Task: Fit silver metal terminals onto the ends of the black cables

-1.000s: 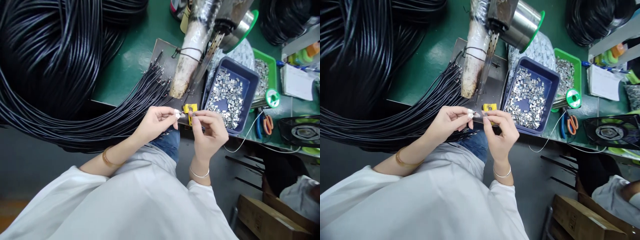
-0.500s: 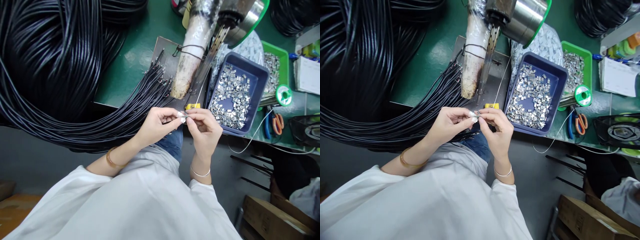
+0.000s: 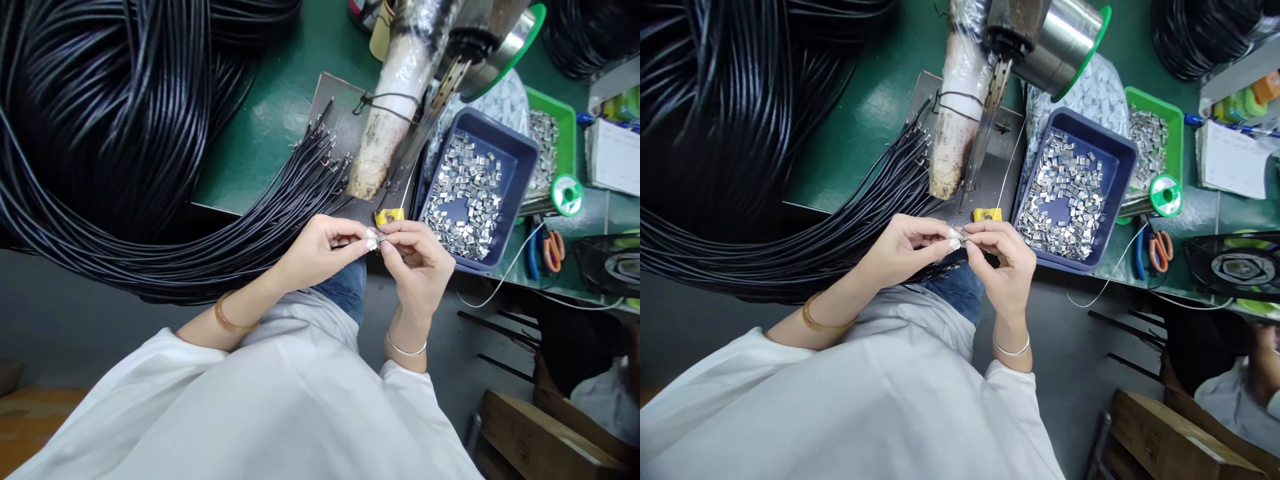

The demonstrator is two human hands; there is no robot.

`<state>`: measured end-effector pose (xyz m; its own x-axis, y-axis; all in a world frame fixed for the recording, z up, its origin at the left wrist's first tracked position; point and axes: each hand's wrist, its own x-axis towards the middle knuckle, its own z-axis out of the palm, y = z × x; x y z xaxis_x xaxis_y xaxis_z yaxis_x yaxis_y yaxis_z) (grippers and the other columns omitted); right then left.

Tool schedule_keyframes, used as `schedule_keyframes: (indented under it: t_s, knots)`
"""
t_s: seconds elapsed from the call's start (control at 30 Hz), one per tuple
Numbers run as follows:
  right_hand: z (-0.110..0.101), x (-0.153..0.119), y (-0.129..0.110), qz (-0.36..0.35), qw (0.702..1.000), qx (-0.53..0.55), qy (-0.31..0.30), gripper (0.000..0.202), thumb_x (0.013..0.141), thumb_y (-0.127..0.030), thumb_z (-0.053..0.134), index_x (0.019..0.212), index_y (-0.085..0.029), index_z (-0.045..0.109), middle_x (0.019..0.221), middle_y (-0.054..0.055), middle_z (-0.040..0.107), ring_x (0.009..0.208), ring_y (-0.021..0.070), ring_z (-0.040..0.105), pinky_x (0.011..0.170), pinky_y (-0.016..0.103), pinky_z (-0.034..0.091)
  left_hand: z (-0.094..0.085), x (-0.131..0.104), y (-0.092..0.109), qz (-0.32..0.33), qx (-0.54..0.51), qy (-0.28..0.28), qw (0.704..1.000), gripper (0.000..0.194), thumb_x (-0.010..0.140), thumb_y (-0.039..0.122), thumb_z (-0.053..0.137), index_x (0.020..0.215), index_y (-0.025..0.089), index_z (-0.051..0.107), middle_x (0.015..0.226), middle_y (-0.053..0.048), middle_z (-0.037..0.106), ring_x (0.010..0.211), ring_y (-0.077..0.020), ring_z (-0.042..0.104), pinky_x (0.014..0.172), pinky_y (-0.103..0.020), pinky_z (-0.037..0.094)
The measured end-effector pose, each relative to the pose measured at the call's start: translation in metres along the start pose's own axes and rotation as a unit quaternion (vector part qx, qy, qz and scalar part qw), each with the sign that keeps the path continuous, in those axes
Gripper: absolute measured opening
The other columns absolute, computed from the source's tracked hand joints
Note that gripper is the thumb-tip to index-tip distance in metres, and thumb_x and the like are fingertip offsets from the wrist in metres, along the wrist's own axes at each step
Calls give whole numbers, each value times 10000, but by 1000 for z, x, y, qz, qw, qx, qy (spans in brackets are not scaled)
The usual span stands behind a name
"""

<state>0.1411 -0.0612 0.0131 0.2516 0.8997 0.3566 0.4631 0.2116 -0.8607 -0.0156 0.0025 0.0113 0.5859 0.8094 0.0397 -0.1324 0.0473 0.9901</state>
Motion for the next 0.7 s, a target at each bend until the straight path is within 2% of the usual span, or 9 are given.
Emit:
schedule_keyframes:
  t_s: [0.1,0.17,0.3,0.37,0.4,0.47,0.57,0.63,0.7]
  knots:
    - [-1,-1,-1,-17,1000,-26,4,46,845,-218,683,856,-258,702,941,10,723,869,163,709,710,327,632,0,-1,-1,30,47,12,998,162,843,263,675,802,128,754,771,-50,737,659,-116,630,613,-210,504]
    - [-3,-3,-3,-51,995,-86,7,74,856,-206,675,888,-267,704,955,11,732,888,172,715,774,359,639,0,-2,-3,81,123,31,989,138,859,221,651,831,139,758,800,-54,748,686,-121,644,645,-220,503]
    - [-5,-4,-9,-95,977,-188,-2,148,874,-156,639,931,-276,705,988,18,740,939,178,715,901,385,617,3,-3,-8,197,304,49,931,209,921,158,547,865,143,749,749,-48,720,667,-120,618,653,-240,465]
    - [-4,-5,-10,-71,986,-153,4,139,868,-153,643,917,-269,703,992,18,730,945,178,716,875,373,624,5,-5,-9,226,337,60,912,224,934,166,528,855,139,736,739,-52,713,658,-123,613,645,-246,454]
    - [-3,-5,-9,-49,993,-111,9,122,863,-160,650,901,-264,699,989,15,722,936,177,720,847,366,631,6,-7,-8,228,325,64,915,219,936,177,530,848,141,726,739,-52,713,648,-121,610,636,-244,453]
    - [1,-7,-8,-4,1000,-10,12,71,855,-186,664,863,-254,683,986,10,705,904,175,731,800,359,644,8,-11,-5,186,245,51,950,212,942,208,535,819,147,696,707,-38,697,598,-103,592,595,-226,447]
    - [7,-9,-8,19,999,47,18,36,852,-217,671,835,-249,666,997,15,693,912,184,732,839,399,650,7,-14,4,27,42,0,999,250,937,299,575,745,147,626,618,-9,647,457,-63,511,458,-196,387]
    - [10,-9,-10,0,999,12,35,45,853,-214,672,855,-258,679,1010,20,696,950,195,723,881,432,643,5,-12,7,-62,-74,-23,995,265,894,355,642,738,144,610,578,2,633,389,-42,436,386,-186,316]
    - [11,-10,-12,-23,998,-28,59,87,866,-198,660,895,-274,693,1022,18,703,970,202,720,900,456,635,2,-8,7,-94,-133,-19,986,231,844,343,701,765,136,637,540,21,609,381,-31,398,374,-174,282]
